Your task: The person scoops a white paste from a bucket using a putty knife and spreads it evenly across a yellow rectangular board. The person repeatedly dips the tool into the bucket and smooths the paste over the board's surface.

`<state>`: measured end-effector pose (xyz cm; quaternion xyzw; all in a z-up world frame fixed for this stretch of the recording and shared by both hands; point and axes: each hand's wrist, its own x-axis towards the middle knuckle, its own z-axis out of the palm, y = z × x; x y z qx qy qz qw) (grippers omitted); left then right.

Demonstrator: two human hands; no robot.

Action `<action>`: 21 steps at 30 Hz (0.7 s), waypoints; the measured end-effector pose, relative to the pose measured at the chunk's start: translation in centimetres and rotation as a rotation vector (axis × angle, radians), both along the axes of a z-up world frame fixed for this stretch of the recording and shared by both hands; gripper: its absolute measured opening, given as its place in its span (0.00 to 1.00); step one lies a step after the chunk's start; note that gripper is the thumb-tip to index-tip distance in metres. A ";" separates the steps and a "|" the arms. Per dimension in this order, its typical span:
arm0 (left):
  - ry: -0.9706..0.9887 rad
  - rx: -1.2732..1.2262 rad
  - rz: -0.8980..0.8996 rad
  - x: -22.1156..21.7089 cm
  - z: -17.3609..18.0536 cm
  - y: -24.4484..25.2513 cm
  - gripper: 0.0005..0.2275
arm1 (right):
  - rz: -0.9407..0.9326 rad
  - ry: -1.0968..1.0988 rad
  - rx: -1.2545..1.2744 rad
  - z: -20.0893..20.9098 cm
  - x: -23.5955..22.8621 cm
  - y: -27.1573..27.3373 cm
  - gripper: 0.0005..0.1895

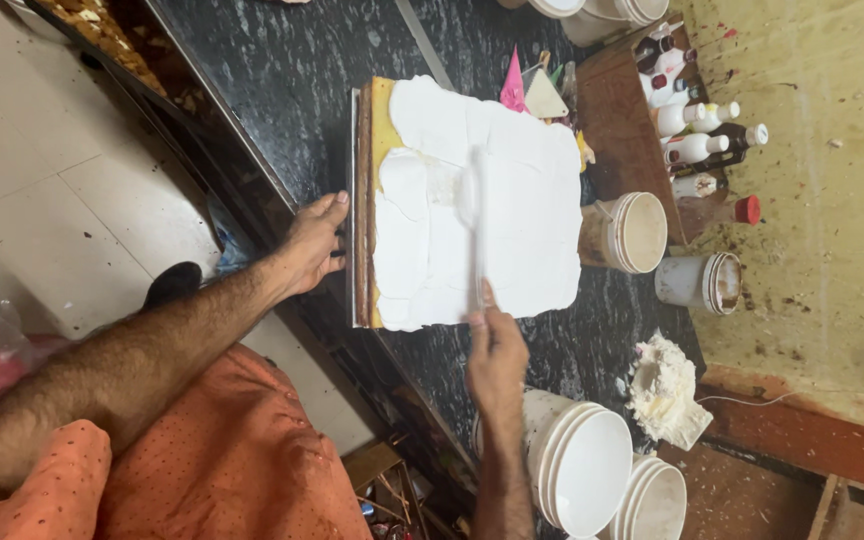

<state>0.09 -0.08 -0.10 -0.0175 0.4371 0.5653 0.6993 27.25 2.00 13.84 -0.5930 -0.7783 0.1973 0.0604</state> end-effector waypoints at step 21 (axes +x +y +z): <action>-0.114 0.060 -0.080 7.6 0.8 -5.4 0.18 | -0.003 -0.627 0.153 1.5 1.4 -7.1 0.29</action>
